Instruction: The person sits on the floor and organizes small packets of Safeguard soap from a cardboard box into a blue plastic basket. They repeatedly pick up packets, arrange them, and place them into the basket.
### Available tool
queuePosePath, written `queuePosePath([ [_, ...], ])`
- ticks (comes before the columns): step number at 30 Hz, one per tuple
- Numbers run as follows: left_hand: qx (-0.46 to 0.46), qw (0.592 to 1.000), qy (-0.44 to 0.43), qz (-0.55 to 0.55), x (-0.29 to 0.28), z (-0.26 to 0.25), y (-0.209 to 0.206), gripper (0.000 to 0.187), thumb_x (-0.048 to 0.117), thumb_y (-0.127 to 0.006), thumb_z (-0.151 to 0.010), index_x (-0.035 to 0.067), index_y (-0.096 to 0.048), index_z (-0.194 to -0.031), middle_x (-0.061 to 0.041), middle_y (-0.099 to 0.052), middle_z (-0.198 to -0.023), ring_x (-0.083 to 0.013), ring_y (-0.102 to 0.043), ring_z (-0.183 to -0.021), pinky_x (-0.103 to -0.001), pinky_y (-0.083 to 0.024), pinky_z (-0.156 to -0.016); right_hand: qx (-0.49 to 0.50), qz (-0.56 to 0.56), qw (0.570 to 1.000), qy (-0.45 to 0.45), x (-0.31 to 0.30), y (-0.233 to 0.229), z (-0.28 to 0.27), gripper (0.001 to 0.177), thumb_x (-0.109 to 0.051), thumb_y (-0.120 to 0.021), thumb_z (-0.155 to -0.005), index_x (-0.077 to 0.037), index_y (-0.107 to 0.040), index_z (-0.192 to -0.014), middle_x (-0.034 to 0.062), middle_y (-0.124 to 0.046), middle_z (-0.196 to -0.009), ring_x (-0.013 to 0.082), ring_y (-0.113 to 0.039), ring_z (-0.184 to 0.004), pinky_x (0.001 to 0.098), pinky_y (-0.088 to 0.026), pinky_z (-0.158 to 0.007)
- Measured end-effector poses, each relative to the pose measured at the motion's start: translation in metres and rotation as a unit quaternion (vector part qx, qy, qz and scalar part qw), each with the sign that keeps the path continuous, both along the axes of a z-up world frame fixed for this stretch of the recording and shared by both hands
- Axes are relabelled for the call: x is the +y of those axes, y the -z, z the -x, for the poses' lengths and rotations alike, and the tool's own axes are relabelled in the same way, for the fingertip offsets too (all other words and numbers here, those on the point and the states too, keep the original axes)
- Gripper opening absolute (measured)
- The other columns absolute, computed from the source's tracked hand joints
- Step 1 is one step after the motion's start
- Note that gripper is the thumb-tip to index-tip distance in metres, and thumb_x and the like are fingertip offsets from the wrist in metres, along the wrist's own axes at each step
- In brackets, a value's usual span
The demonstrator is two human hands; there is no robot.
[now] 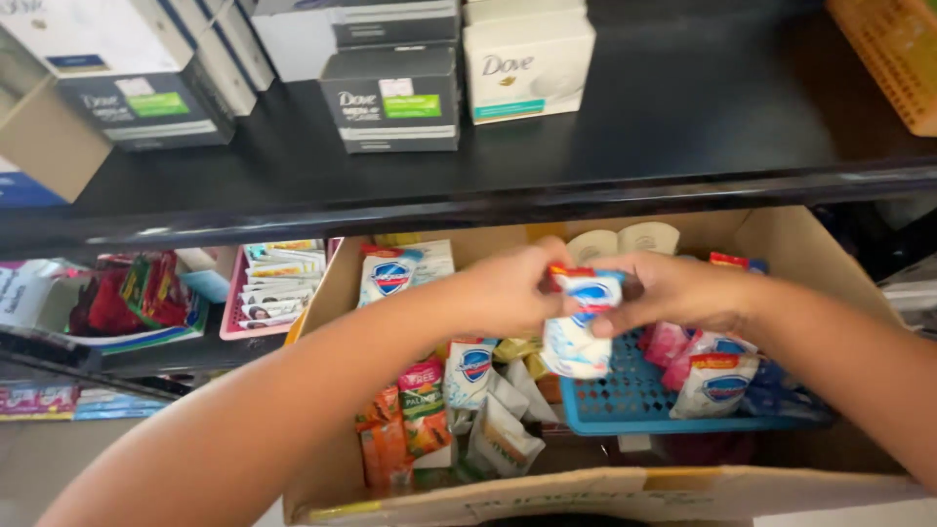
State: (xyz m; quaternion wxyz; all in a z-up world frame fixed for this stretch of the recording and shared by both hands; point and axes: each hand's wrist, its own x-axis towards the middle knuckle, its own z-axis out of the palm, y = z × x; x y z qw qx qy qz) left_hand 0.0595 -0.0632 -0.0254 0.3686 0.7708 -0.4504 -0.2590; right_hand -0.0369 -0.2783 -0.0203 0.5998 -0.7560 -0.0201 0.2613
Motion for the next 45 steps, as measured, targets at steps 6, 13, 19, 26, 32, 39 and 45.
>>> queuePosePath([
  [6,0.023,0.996,-0.083,0.015,0.061,-0.008,-0.018,0.045,0.028,-0.074,-0.087,0.006,-0.058,-0.122,-0.013,-0.075,-0.088,-0.0238,-0.074,-0.078,-0.038,-0.059,-0.068,0.036,-0.094,0.995,0.018,0.039,0.026,-0.02,0.045,-0.017,-0.072,-0.087,-0.008,-0.061,-0.13,0.0084,-0.077,-0.112,0.0199,-0.075,-0.099,0.0357,-0.063,-0.079],
  [13,-0.176,0.97,-0.162,-0.031,0.124,0.007,-0.036,0.06,0.025,-0.077,-0.084,0.008,-0.051,-0.135,-0.021,-0.07,-0.095,-0.0395,-0.07,-0.088,-0.047,-0.052,-0.075,0.005,-0.062,0.998,-0.019,0.105,0.043,-0.047,0.042,-0.016,-0.07,-0.09,-0.011,-0.06,-0.131,0.0036,-0.074,-0.108,0.0133,-0.071,-0.094,0.0333,-0.06,-0.074],
  [19,-0.344,0.924,-0.165,-0.005,0.162,0.012,-0.034,0.058,0.014,-0.079,-0.077,0.007,-0.056,-0.129,-0.016,-0.059,-0.125,-0.0393,-0.06,-0.115,-0.049,-0.048,-0.095,-0.028,-0.04,0.998,0.029,0.143,0.07,-0.072,0.032,-0.019,-0.071,-0.094,-0.004,-0.065,-0.122,0.0088,-0.074,-0.101,0.0145,-0.065,-0.079,0.031,-0.054,-0.068],
  [26,-0.389,0.915,-0.106,-0.009,0.176,0.011,-0.009,0.047,0.015,-0.078,-0.078,0.009,-0.067,-0.123,-0.013,-0.059,-0.128,-0.0339,-0.057,-0.121,-0.049,-0.043,-0.101,-0.057,-0.036,0.97,0.235,0.15,0.101,-0.093,0.027,-0.026,-0.064,-0.098,-0.002,-0.065,-0.112,0.0068,-0.072,-0.096,0.014,-0.068,-0.082,0.03,-0.055,-0.064],
  [32,-0.394,0.915,-0.073,-0.042,0.172,0.01,0.005,0.042,0.019,-0.075,-0.081,0.012,-0.071,-0.122,-0.014,-0.056,-0.139,-0.0325,-0.056,-0.122,-0.048,-0.042,-0.097,-0.172,0.066,0.948,0.259,0.154,0.089,-0.094,0.035,-0.027,-0.074,-0.094,0.002,-0.06,-0.108,0.0109,-0.067,-0.089,0.0179,-0.065,-0.073,0.0321,-0.055,-0.057],
  [39,-0.416,0.906,-0.053,-0.06,0.169,0.008,0.019,0.041,0.018,-0.073,-0.082,0.007,-0.069,-0.122,-0.015,-0.054,-0.143,-0.0292,-0.057,-0.124,-0.046,-0.045,-0.096,-0.381,0.208,0.889,0.146,0.16,0.078,-0.073,0.039,-0.019,-0.078,-0.086,-0.007,-0.064,-0.12,0.0124,-0.056,-0.118,0.0209,-0.067,-0.1,0.0354,-0.057,-0.086],
  [45,-0.45,0.889,-0.078,-0.041,0.171,0.012,0.019,0.056,0.019,-0.075,-0.079,0.002,-0.062,-0.131,-0.019,-0.051,-0.146,-0.0331,-0.053,-0.129,-0.048,-0.044,-0.097,-0.359,0.271,0.884,0.13,0.169,0.053,-0.064,0.052,-0.014,-0.079,-0.08,-0.011,-0.061,-0.128,0.0129,-0.053,-0.121,0.0268,-0.062,-0.106,0.0384,-0.053,-0.093],
])
